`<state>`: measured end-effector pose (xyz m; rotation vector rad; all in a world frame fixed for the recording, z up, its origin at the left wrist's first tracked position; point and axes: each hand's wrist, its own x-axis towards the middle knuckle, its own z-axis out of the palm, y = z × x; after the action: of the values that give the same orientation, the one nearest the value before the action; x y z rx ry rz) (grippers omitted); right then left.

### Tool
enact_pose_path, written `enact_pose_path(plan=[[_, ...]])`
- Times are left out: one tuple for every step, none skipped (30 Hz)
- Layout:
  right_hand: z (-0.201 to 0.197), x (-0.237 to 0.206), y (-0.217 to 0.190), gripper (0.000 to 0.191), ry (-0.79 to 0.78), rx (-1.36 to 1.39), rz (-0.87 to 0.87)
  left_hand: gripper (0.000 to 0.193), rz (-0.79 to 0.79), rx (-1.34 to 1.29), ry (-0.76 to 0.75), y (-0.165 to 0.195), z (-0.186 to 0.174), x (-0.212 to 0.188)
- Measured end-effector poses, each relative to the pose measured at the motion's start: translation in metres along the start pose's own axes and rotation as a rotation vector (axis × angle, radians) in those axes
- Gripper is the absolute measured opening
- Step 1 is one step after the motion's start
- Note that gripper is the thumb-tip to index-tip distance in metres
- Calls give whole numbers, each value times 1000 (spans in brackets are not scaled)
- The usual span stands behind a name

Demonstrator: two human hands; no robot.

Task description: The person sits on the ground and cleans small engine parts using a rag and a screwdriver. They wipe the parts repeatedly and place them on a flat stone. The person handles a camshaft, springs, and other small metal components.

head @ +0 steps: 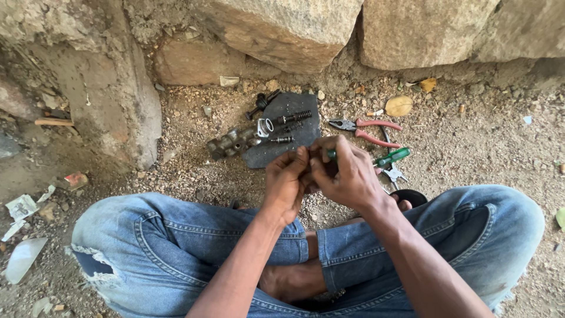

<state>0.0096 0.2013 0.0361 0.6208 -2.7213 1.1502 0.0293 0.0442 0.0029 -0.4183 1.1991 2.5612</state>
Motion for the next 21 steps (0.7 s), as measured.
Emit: enact_pose_path(plan=[[-2, 1, 1, 30, -15, 29, 17, 25, -21, -3, 13, 1, -1, 0], [-3, 1, 2, 33, -31, 58, 32, 25, -41, -6, 27, 2, -1, 0], [-5, 3, 3, 31, -48, 73, 96, 24, -48, -20, 18, 2, -2, 1], [-7, 3, 4, 29, -66, 89, 161, 22, -55, -33, 10, 3, -2, 1], [-8, 4, 4, 27, -84, 105, 226, 21, -64, -46, 1, 3, -3, 1], [-10, 5, 5, 28, -40, 28, 133, 20, -61, -25, 6, 3, -3, 3], [-12, 5, 5, 30, 6, -50, 40, 18, -58, -4, 8, 3, -4, 5], [-14, 5, 5, 31, 51, -129, -53, 17, -56, 17, 10, 3, -4, 6], [-15, 6, 4, 30, 23, -87, -24, 15, -11, 86, -5, 2, -4, 8], [-14, 7, 3, 28, -4, -43, 5, 13, 34, 156, -17, 1, -5, 10], [-13, 8, 1, 26, -33, 2, 31, 11, 81, 224, -29, 0, -6, 11], [-12, 8, -1, 27, -19, 0, 27, 10, 129, 288, -15, -1, -6, 11], [-12, 9, -3, 27, -4, -2, 24, 9, 175, 354, -2, -3, -6, 11], [-11, 9, -5, 27, 10, -4, 21, 9, 221, 419, 11, -4, -5, 11], [-11, 11, -8, 27, 2, -17, 48, 10, 247, 450, 32, -5, -4, 11], [-11, 12, -10, 28, -6, -29, 75, 10, 272, 483, 52, -6, -3, 10], [-11, 13, -12, 29, -13, -41, 104, 10, 296, 515, 70, -7, -1, 9], [-11, 13, -14, 30, 4, -9, 118, 10, 311, 491, 93, -8, 1, 7], [-10, 14, -16, 31, 21, 24, 131, 10, 327, 467, 116, -9, 3, 5], [-8, 13, -19, 33, 38, 56, 145, 10, 341, 443, 138, -10, 5, 4], [-6, 13, -21, 35, 65, 67, 151, 10, 313, 418, 166, -11, 6, 3]])
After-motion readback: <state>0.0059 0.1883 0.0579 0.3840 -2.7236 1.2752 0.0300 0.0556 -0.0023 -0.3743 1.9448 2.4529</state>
